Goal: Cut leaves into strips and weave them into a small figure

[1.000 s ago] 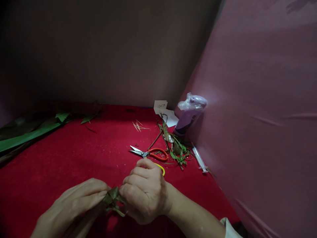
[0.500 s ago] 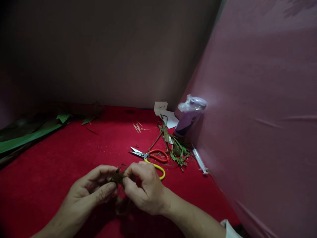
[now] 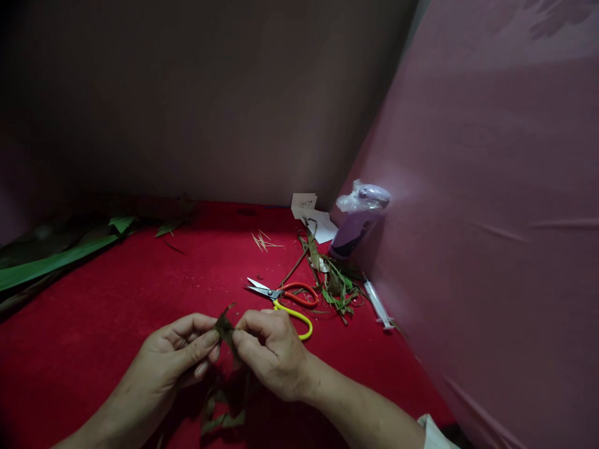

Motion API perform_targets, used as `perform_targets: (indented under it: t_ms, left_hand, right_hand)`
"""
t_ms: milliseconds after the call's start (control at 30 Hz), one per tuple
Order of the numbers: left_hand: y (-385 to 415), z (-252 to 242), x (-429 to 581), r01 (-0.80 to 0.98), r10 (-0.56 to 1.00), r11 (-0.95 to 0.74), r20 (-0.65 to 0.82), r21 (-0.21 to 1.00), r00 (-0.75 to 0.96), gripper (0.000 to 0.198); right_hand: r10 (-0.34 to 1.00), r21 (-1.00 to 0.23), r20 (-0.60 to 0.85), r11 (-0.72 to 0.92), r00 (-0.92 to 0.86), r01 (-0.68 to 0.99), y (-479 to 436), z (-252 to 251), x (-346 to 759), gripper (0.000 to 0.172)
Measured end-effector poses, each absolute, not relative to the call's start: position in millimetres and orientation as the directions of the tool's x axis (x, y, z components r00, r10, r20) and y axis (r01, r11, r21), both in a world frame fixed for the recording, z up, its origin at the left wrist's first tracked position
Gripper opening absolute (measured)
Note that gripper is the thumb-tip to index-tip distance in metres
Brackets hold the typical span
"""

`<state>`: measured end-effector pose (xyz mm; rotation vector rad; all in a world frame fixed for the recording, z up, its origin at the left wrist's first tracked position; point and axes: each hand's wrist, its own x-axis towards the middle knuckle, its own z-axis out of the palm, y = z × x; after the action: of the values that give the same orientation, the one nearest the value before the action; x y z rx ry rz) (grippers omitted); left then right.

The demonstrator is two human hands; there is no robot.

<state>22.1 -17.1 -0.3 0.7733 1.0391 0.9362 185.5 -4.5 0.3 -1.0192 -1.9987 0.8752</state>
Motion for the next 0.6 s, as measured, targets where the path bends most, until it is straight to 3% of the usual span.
perform_targets:
  t_ms: [600]
  left_hand:
    - [-14.5, -4.0, 21.5, -0.287, 0.910, 0.415, -0.397, 0.864, 0.119, 0.028]
  right_hand:
    - [0.835, -0.743, 0.349, 0.523, -0.425, 0.417, -3.7, -4.5, 188.2, 0.020]
